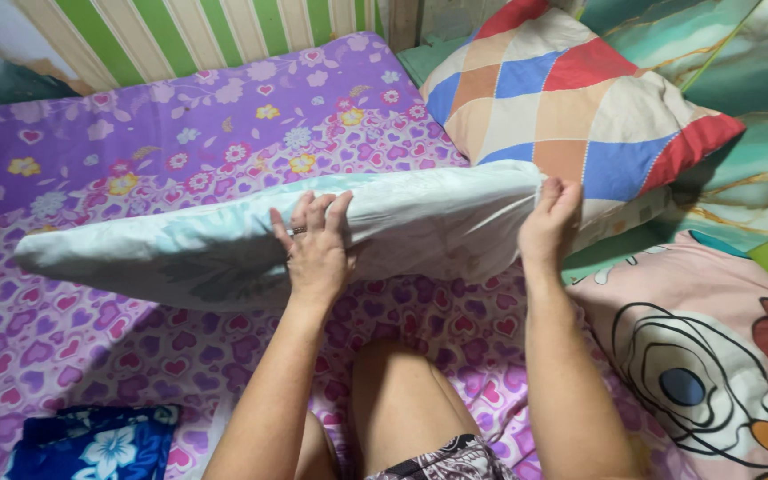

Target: The person sits on a bed and puts a pillow into a floral pillowcase, then places a second pillow into a yellow patterned pillowcase. They smooth the cases and adjust the pillows on the bed.

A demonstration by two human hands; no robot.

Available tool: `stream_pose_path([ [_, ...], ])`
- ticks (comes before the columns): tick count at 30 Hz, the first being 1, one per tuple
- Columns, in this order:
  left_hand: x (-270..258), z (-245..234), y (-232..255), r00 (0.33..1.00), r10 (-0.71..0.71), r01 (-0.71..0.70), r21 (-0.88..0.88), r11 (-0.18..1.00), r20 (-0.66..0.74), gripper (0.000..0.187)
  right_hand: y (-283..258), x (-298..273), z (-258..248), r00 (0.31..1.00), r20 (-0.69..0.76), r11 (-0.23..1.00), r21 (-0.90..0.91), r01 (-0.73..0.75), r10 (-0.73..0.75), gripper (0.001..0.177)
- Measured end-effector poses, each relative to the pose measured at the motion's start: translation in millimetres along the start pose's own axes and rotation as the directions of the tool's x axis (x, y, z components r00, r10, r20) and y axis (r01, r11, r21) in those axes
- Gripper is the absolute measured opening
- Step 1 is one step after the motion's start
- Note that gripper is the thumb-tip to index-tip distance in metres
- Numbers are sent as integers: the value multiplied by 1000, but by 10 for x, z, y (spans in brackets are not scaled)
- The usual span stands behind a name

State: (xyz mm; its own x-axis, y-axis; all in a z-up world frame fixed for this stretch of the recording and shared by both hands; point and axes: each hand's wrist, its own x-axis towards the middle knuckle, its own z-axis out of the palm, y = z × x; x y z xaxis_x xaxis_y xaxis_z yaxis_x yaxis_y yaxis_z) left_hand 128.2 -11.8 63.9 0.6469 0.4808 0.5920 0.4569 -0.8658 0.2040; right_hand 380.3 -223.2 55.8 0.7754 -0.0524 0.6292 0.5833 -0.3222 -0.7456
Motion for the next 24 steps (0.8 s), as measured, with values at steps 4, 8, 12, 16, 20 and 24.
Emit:
stream_pose_path([
  [4, -13, -96, 53, 1000, 6, -7, -30, 1000, -24, 108, -185, -244, -42, 991, 81, 978, 191, 89, -106, 34],
  [8, -43, -109, 202, 992, 108, -114, -99, 989, -60, 97, -341, -217, -82, 912, -51, 898, -210, 388, -406, 47],
  [12, -90, -123, 332, 990, 125, -130, -89, 988, -60, 90, -187, -80, -35, 997, 63, 998, -33, 47, -45, 35],
  [16, -141, -142, 350, 987, 141, -146, -76, 986, -75, 88, 106, -84, 81, 956, 189, 835, 470, -287, 223, 23],
  [20, -155, -214, 268, 989, 135, -140, -71, 988, -68, 90, 431, -125, 29, 842, 403, 443, 721, -534, 358, 24],
  [24, -211, -298, 250, 995, 99, -99, -57, 993, -11, 91, 618, -208, 51, 825, 428, 377, 743, -553, 369, 25],
])
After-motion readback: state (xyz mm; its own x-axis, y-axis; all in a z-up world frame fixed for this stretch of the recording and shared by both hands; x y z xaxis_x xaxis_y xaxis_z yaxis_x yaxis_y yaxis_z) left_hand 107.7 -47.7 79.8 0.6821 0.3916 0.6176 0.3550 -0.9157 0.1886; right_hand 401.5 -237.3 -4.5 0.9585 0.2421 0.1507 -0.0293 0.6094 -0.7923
